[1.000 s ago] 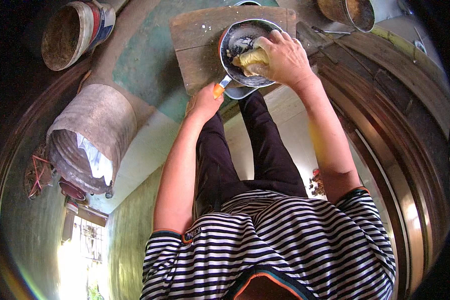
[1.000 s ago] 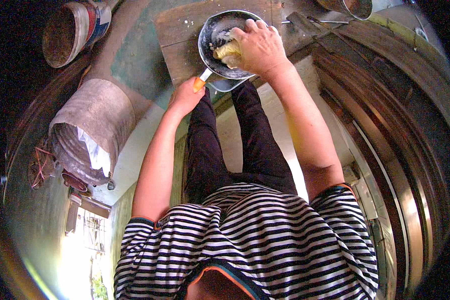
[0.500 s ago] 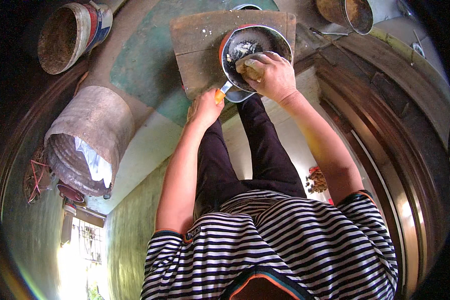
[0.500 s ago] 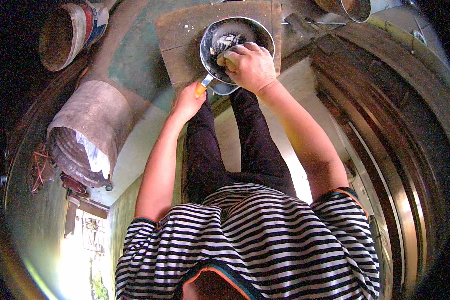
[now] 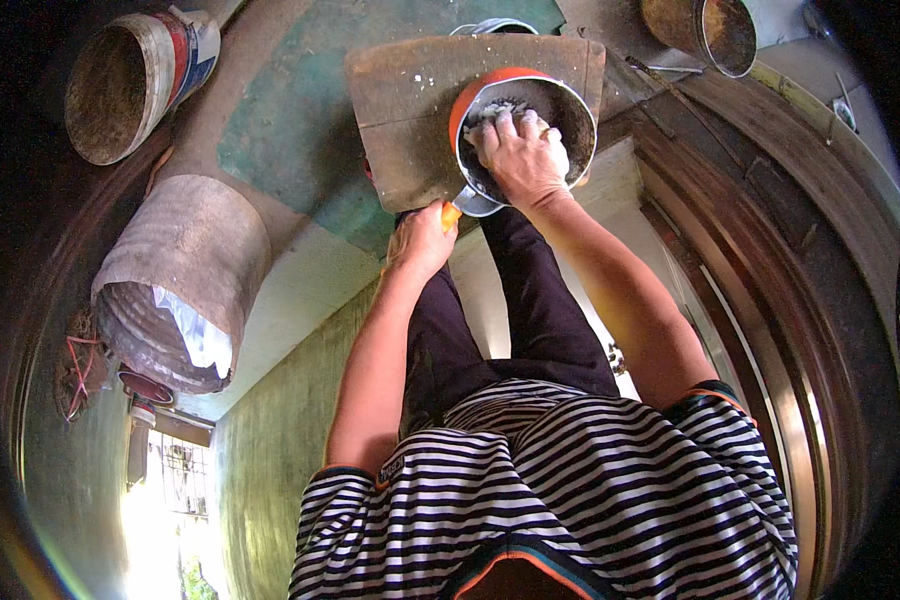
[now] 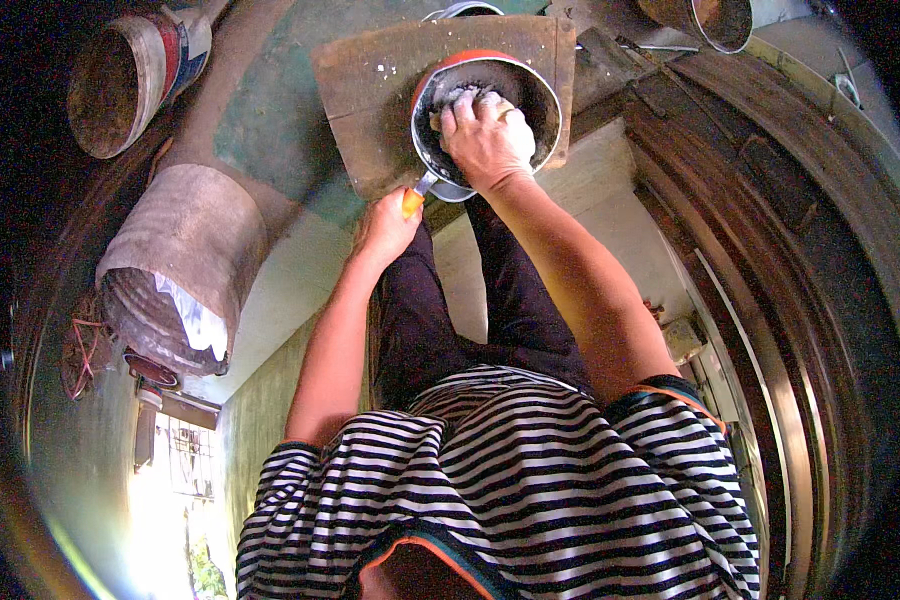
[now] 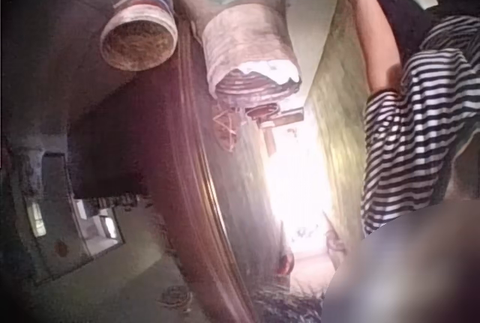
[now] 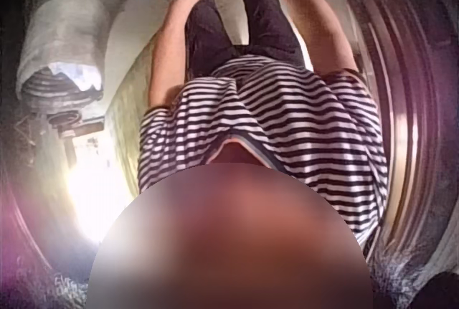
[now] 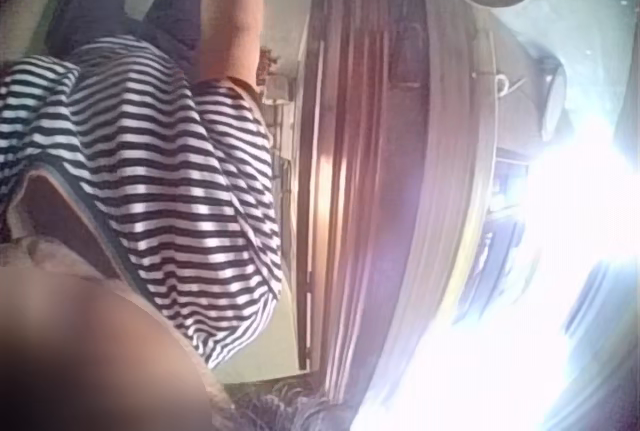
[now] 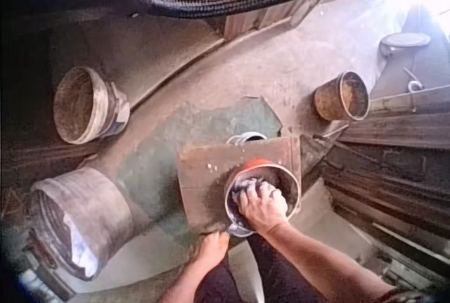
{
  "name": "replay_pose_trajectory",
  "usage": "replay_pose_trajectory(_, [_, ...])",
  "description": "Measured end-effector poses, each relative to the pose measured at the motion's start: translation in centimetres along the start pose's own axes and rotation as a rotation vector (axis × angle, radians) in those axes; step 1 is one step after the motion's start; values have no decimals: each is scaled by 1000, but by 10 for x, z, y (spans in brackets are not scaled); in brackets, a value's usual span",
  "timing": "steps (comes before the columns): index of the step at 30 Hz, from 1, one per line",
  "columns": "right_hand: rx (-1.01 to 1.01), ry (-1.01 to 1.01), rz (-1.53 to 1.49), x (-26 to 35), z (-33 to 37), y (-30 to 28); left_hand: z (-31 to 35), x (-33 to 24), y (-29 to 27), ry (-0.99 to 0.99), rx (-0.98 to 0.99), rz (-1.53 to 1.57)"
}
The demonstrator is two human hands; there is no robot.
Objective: The person kneads a large mass of dough inside a small orange pot using both hands. They repeatedly press, fold, and turn the dough while holding the pot steady with the left hand. The task continues throughout the clip without visible completion.
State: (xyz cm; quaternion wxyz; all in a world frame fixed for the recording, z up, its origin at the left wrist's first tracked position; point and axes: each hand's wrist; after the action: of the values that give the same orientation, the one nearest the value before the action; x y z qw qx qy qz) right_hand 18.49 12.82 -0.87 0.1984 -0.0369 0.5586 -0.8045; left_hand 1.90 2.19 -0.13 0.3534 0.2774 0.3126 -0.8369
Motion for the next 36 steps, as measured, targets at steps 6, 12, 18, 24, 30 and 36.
replay_pose_trajectory(6, [76,-104,113,16,-13,17,0,0,0,-46,51,-17])
replay_pose_trajectory(12, [65,-212,132,18,-21,17,1,3,3,-18,33,12])
replay_pose_trajectory(18, [122,-269,117,14,-28,21,-2,14,12,29,-14,44])
replay_pose_trajectory(24, [94,-241,23,4,-30,22,-7,4,5,-30,15,36])
replay_pose_trajectory(30, [107,-45,-414,-27,-22,-27,-4,16,8,-65,50,5])
replay_pose_trajectory(36, [-182,-1,-948,-58,18,-21,-5,1,6,-70,32,10])
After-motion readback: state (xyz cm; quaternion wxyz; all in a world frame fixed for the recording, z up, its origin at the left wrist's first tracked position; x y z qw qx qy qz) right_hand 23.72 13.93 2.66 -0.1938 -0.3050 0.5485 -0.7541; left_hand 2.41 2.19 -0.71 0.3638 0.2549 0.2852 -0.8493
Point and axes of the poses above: each hand's wrist, its own z-axis away from the middle knuckle, its own y-axis out of the palm, x = y × z, and after that the axes turned 15 degrees about y, right-handed
